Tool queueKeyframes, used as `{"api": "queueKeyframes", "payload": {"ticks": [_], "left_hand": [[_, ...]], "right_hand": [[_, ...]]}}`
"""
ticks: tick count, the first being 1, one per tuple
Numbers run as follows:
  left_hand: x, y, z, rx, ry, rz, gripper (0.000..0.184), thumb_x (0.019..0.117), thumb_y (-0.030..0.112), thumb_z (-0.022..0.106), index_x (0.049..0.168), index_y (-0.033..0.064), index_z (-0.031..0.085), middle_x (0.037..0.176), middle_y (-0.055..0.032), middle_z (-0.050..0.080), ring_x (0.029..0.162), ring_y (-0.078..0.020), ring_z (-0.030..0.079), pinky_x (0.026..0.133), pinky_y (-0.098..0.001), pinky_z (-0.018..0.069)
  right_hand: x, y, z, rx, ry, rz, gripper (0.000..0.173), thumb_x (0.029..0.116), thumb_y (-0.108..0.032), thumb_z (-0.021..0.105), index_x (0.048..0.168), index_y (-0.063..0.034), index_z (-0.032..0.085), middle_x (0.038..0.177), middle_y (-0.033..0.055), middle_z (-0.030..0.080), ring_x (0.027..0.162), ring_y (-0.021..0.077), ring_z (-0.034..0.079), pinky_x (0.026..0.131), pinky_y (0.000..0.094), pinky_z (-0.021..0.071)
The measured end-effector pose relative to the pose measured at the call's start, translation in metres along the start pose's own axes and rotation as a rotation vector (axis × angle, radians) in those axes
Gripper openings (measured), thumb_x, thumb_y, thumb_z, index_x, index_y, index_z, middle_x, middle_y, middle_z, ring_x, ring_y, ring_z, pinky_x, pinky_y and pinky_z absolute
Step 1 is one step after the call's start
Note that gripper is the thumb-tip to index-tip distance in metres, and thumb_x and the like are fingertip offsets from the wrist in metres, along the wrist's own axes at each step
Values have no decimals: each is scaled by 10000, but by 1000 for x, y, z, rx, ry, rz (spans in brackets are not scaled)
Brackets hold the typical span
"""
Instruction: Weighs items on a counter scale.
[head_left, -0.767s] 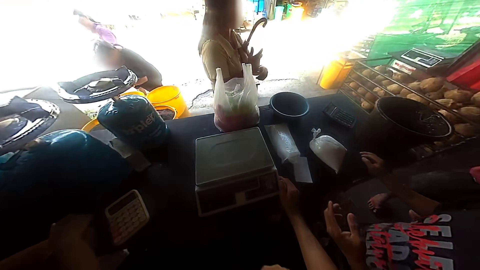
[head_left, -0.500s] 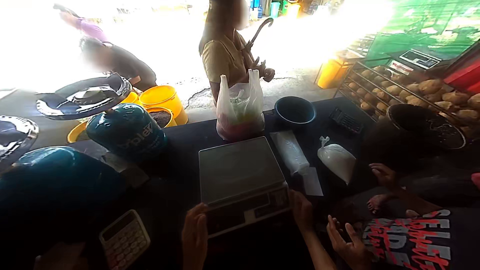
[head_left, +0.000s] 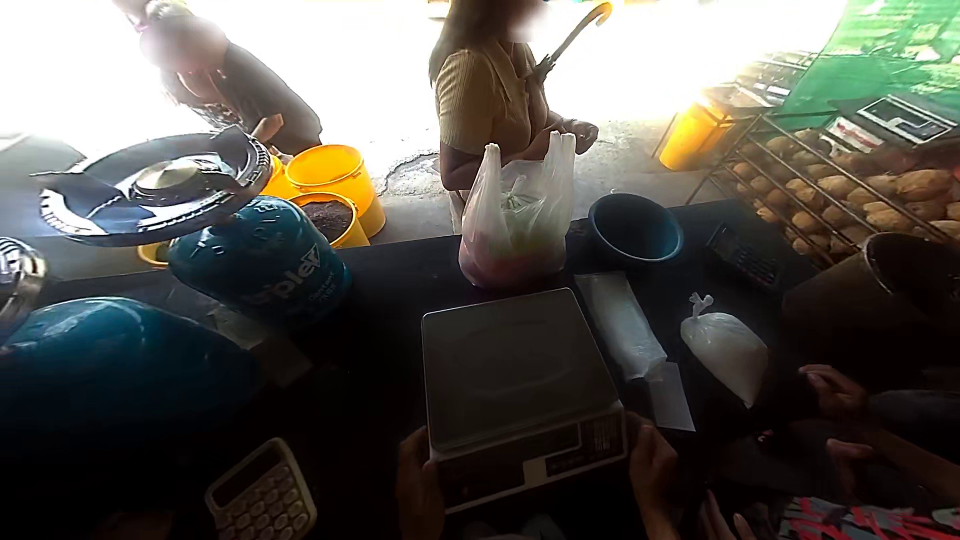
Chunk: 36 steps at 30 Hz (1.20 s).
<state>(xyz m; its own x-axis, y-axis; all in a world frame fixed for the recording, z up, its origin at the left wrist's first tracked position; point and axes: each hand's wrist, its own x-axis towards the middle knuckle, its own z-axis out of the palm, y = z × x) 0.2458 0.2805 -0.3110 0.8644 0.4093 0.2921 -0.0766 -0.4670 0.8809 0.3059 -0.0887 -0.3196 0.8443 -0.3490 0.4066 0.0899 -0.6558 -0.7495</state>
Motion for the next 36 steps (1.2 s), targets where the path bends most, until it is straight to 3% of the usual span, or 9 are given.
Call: {"api": "queueKeyframes", "payload": {"ticks": [6, 11, 14, 16, 22, 26, 29, 32, 36], "left_hand": [[3, 5, -1, 62, -8, 10, 672, 1078, 518, 271, 1353, -29, 545, 1203, -144, 633, 1081, -142, 629, 953, -318, 544], [2, 7, -6, 106, -27, -3, 678, 1075, 563, 251, 1366, 28, 548, 1213, -134, 636, 1068, -173, 638, 917, -374, 556], [2, 9, 1, 125, -9, -23, 683, 1066, 594, 242, 1353, 64, 563, 1205, -107, 642, 1061, -162, 640, 890, -370, 563], [1, 11, -1, 107, -7, -18, 665, 1068, 585, 266, 1348, 62, 566, 1214, -97, 634, 1089, -144, 632, 923, -342, 561], [5, 11, 1, 0, -31, -13, 681, 1068, 581, 318, 1429, 28, 481, 1286, -109, 593, 1142, -118, 611, 975, -291, 541], [9, 15, -6, -8, -129, 59, 598, 1088, 499, 353, 1510, 79, 413, 1514, -129, 455, 1378, -161, 476, 1129, -327, 444], [10, 22, -9, -17, -179, 37, 626, 1096, 468, 336, 1525, 14, 379, 1559, -165, 406, 1445, -180, 407, 1201, -340, 364], [10, 35, -8, -14, -194, -16, 686, 1087, 484, 355, 1526, -42, 347, 1559, -196, 397, 1436, -160, 421, 1188, -306, 376], [7, 43, -3, 18, -156, -71, 756, 1078, 538, 330, 1535, -64, 330, 1562, -214, 397, 1445, -154, 415, 1192, -288, 360]], "right_hand": [[3, -17, -2, -51, -2, 76, 502, 1069, -216, 331, 1057, 90, 729, 966, 190, 753, 923, 159, 736, 888, 291, 568], [1, -34, -6, -78, -2, 113, 512, 1086, -199, 313, 1083, 139, 697, 994, 240, 737, 953, 214, 730, 920, 329, 556], [6, -25, -9, 10, -14, 144, 579, 1102, -262, 246, 1141, 136, 665, 1037, 193, 737, 979, 98, 721, 923, 242, 565], [3, -19, -8, 58, -30, 132, 595, 1096, -273, 241, 1137, 152, 655, 986, 183, 732, 902, 53, 713, 857, 205, 573], [6, 1, -11, 157, -2, 33, 552, 1085, -300, 323, 1128, 132, 663, 916, 106, 739, 821, 9, 690, 776, 175, 575], [9, -6, -12, 295, -89, 5, 582, 1072, -416, 418, 1347, 74, 570, 1210, 149, 681, 1087, 111, 666, 949, 268, 562], [20, -30, 0, 307, -139, -90, 626, 1042, -524, 473, 1376, -8, 591, 1377, 175, 600, 1303, 206, 568, 1073, 342, 504], [34, -49, 8, 255, -176, -132, 565, 1048, -494, 471, 1383, -63, 617, 1418, 160, 582, 1331, 264, 533, 1101, 427, 455], [51, -48, 11, 272, -264, -93, 623, 1003, -515, 550, 1426, -60, 579, 1428, 149, 582, 1326, 264, 545, 1102, 439, 464]]}}
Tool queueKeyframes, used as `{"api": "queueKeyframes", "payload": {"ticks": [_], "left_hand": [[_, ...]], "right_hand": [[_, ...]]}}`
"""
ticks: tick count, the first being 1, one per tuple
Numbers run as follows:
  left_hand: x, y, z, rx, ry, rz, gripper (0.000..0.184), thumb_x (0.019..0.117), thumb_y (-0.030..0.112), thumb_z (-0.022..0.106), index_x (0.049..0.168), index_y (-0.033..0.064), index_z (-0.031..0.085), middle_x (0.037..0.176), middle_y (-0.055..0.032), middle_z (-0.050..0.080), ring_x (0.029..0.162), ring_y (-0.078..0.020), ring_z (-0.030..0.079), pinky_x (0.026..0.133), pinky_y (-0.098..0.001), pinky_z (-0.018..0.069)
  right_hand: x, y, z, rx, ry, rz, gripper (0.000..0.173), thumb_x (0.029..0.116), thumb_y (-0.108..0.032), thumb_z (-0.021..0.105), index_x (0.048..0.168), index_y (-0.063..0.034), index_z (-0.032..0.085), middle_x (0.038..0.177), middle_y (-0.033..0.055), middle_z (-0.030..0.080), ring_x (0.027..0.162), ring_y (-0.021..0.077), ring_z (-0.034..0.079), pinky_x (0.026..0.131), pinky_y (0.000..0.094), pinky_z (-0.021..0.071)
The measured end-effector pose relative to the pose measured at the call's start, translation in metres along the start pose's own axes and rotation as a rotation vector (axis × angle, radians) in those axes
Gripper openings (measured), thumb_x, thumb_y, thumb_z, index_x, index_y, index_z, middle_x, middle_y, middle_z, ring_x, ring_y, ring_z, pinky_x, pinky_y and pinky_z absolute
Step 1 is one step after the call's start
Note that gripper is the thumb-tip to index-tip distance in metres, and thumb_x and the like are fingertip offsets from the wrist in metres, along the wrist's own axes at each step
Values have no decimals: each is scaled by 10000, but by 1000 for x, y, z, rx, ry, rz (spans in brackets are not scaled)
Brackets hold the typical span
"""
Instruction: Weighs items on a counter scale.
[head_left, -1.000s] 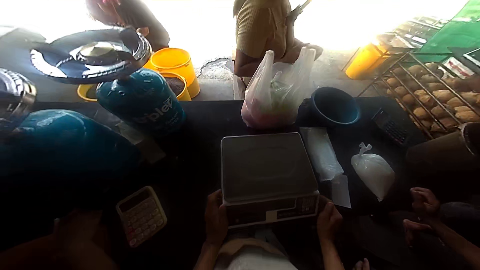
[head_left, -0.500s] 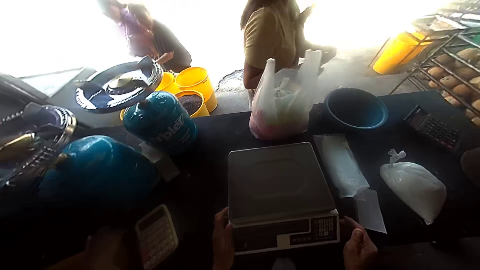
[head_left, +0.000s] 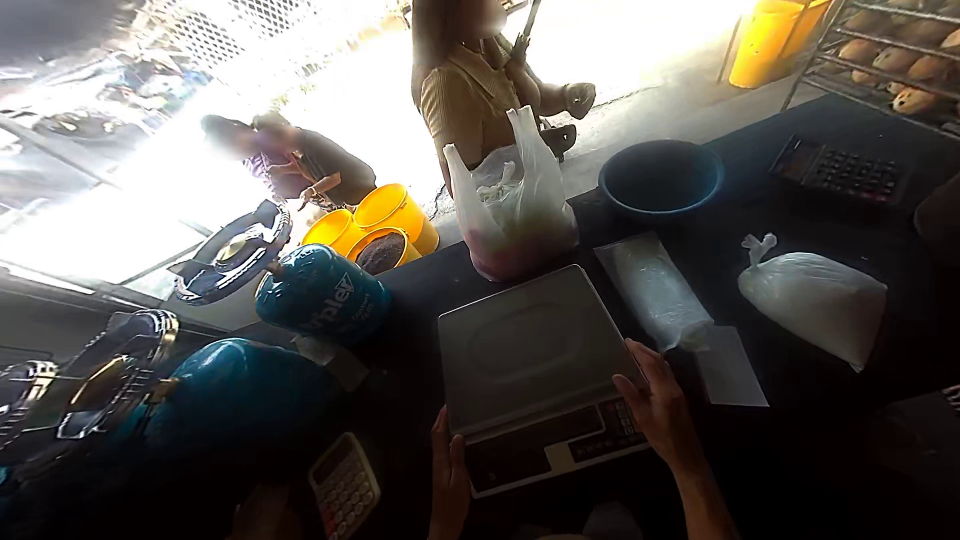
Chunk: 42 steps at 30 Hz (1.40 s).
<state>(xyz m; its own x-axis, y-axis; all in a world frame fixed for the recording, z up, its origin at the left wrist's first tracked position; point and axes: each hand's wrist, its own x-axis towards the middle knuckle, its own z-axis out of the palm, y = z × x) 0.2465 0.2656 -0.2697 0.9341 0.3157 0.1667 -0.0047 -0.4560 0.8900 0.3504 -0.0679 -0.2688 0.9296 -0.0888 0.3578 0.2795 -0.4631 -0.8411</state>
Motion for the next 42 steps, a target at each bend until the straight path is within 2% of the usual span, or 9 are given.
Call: {"api": "queueKeyframes", "payload": {"ticks": [2, 6, 10, 20, 23, 31, 36, 38, 42], "left_hand": [[-4, 5, 3, -2, 3, -35, 795, 1062, 545, 379, 1550, -77, 285, 1578, -227, 374, 1447, -148, 414, 1183, -274, 366], [-6, 8, 10, -84, 34, -151, 993, 874, 444, 731, 1592, -16, 221, 1568, -184, 413, 1357, -121, 519, 1079, -263, 486], [-6, 21, 23, -73, 106, -230, 937, 879, 377, 705, 1599, 6, 233, 1540, -159, 462, 1323, -73, 540, 1063, -226, 481], [-3, 37, 31, 19, 170, -327, 1004, 872, 475, 705, 1595, -21, 216, 1529, -166, 474, 1317, -41, 535, 1066, -203, 467], [-10, 40, 34, 121, 192, -367, 875, 932, 398, 632, 1568, -63, 247, 1491, -216, 493, 1308, -82, 546, 1083, -237, 455], [-6, 48, 40, 48, 183, -336, 858, 959, 374, 643, 1526, -119, 228, 1402, -137, 555, 1188, 44, 580, 1009, -141, 480], [-6, 54, 42, 111, 157, -380, 862, 951, 373, 636, 1541, -111, 234, 1459, -205, 515, 1268, -64, 570, 1063, -226, 478], [-9, 64, 27, 174, 124, -442, 830, 962, 405, 602, 1548, -90, 285, 1471, -240, 516, 1311, -163, 563, 1097, -323, 471], [-15, 47, -4, 150, 66, -439, 803, 988, 600, 495, 1501, -15, 445, 1395, -132, 625, 1266, -125, 606, 1085, -324, 489]], "right_hand": [[2, 10, -7, 45, -88, -11, 686, 963, -568, 605, 1466, -105, 556, 1485, 118, 546, 1375, 241, 510, 1127, 433, 451], [-5, 25, -13, 136, -184, -26, 761, 939, -535, 667, 1540, -113, 466, 1593, 125, 429, 1478, 221, 402, 1193, 405, 401], [-11, 31, -6, 171, -128, 19, 708, 971, -507, 632, 1495, -48, 509, 1571, 149, 454, 1452, 222, 440, 1174, 376, 424], [-4, 40, -6, 240, -206, 12, 693, 998, -521, 590, 1548, -124, 446, 1606, 158, 396, 1489, 247, 383, 1205, 402, 387], [-2, 35, -11, 266, -236, 12, 684, 999, -475, 611, 1541, -93, 447, 1591, 205, 396, 1485, 283, 385, 1205, 426, 388], [12, 43, -20, 350, -368, 19, 722, 986, -458, 642, 1554, -74, 416, 1603, 248, 346, 1498, 319, 354, 1218, 466, 367], [12, 47, -24, 327, -369, 1, 743, 976, -497, 632, 1551, -80, 415, 1606, 253, 335, 1494, 330, 358, 1201, 481, 389], [24, 29, -37, 311, -386, 19, 758, 974, -577, 576, 1523, -67, 461, 1586, 222, 392, 1474, 309, 391, 1182, 476, 401], [66, 10, -66, 433, -318, -75, 624, 984, -614, 545, 1523, -320, 437, 1582, -4, 438, 1474, 192, 396, 1171, 411, 420]]}}
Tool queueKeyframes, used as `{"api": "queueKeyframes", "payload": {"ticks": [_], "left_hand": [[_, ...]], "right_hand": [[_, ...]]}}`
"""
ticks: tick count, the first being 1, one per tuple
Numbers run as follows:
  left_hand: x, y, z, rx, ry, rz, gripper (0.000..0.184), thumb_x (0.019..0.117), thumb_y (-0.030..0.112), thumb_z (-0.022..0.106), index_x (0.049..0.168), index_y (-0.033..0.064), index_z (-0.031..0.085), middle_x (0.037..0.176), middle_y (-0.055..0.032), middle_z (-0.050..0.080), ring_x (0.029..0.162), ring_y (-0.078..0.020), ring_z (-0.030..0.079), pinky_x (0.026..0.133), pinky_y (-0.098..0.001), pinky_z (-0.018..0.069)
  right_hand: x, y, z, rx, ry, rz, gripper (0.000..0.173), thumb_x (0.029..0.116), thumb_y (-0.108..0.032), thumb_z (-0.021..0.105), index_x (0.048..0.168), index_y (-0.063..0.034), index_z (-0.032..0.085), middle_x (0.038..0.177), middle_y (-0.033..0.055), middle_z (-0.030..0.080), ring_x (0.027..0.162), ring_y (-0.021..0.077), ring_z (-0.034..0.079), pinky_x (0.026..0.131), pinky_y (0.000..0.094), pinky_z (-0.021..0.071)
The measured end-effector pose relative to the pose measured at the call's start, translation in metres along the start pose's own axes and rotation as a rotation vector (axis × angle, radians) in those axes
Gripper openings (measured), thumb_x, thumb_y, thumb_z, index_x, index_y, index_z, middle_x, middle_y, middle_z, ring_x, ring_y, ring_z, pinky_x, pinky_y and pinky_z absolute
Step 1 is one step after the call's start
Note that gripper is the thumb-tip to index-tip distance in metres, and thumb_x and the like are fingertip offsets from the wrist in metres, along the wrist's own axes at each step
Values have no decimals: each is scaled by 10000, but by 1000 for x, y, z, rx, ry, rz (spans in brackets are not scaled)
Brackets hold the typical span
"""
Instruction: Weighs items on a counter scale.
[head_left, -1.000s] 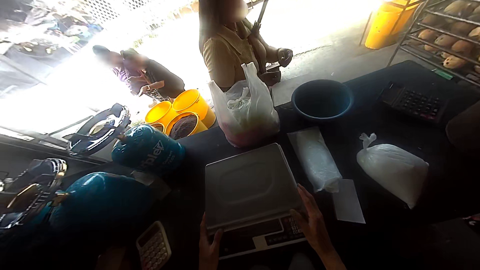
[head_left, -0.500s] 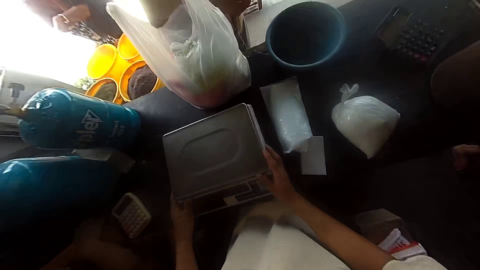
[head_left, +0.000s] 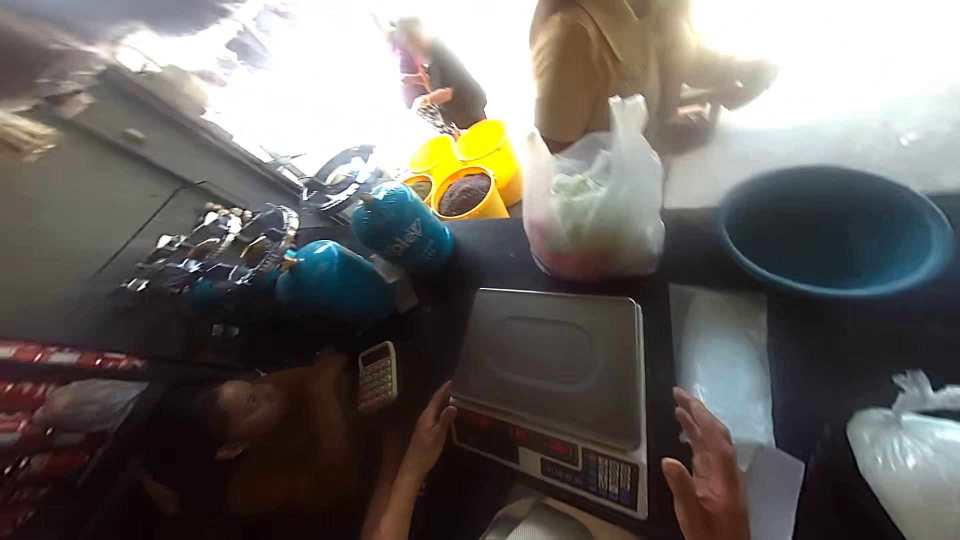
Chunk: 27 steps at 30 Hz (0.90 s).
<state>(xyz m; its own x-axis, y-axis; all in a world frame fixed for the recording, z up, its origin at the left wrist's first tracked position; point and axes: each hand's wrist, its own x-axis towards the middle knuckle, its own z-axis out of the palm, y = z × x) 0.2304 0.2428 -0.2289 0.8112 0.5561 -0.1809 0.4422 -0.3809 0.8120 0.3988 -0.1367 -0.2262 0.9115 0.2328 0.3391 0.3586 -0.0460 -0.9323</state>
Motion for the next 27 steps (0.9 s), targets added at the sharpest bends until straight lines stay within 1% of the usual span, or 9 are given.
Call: {"api": "queueKeyframes", "payload": {"ticks": [2, 5, 9, 11, 13, 17, 21, 24, 27], "left_hand": [[4, -4, -1, -18, 37, 27, 710, 1024, 557, 437, 1438, -13, 526, 1329, -128, 660, 1211, -117, 630, 1055, -317, 499], [15, 7, 7, -95, 91, 80, 597, 1072, 457, 393, 1382, -18, 580, 1287, -119, 685, 1175, -103, 653, 1041, -295, 517], [35, 19, 13, -171, 73, 79, 591, 1084, 454, 355, 1398, 4, 573, 1287, -98, 686, 1172, -105, 655, 1041, -301, 522], [47, 18, 9, -191, 69, 86, 566, 1101, 425, 315, 1359, 17, 611, 1237, -79, 711, 1132, -98, 673, 1023, -298, 536], [60, 16, 3, -207, 57, 65, 550, 1110, 396, 293, 1308, 30, 653, 1187, -69, 730, 1089, -107, 692, 999, -315, 553], [109, 14, -3, -133, 24, 118, 451, 1113, 330, 362, 1231, 68, 709, 1154, -43, 741, 1078, -106, 695, 1005, -329, 553], [178, 17, 5, 50, 32, 267, 370, 1094, 284, 453, 1182, 47, 723, 1173, -77, 726, 1114, -112, 676, 1039, -322, 519], [228, 9, 29, 178, 160, 400, 363, 1080, 295, 462, 1158, 70, 737, 1206, -83, 715, 1196, -199, 635, 1076, -422, 475], [250, 3, 47, 277, 318, 384, 413, 1081, 362, 414, 1170, 112, 730, 1278, -64, 690, 1249, -221, 609, 1015, -500, 479]], "right_hand": [[19, -4, -5, 21, 27, -49, 570, 1007, -555, 549, 1516, -318, 449, 1544, -24, 476, 1445, 181, 434, 1149, 394, 447], [40, -8, 2, 48, 36, -37, 594, 1026, -531, 532, 1527, -227, 437, 1529, 7, 485, 1429, 180, 450, 1135, 383, 464], [51, -8, 21, 85, 64, 71, 709, 1033, -526, 514, 1508, -12, 402, 1529, 139, 450, 1436, 196, 433, 1135, 341, 459], [53, -4, 29, 66, 50, 146, 721, 1039, -503, 499, 1497, 44, 398, 1554, 201, 405, 1457, 213, 407, 1144, 328, 444], [53, 2, 34, 46, 27, 215, 678, 1056, -446, 465, 1489, 72, 397, 1568, 240, 371, 1474, 226, 382, 1167, 312, 411], [59, 17, 40, -38, 20, 291, 626, 1083, -375, 383, 1478, 110, 401, 1554, 291, 382, 1457, 238, 408, 1187, 315, 364], [77, 33, 43, -83, -1, 295, 691, 1089, -437, 334, 1467, 138, 398, 1499, 292, 453, 1413, 195, 465, 1179, 293, 376], [98, 50, 46, -155, -3, 261, 703, 1097, -443, 304, 1425, 165, 431, 1428, 304, 513, 1365, 186, 510, 1160, 280, 394], [117, 67, 50, -290, 34, 239, 646, 1099, -368, 296, 1324, 192, 525, 1330, 341, 568, 1284, 218, 569, 1118, 277, 415]]}}
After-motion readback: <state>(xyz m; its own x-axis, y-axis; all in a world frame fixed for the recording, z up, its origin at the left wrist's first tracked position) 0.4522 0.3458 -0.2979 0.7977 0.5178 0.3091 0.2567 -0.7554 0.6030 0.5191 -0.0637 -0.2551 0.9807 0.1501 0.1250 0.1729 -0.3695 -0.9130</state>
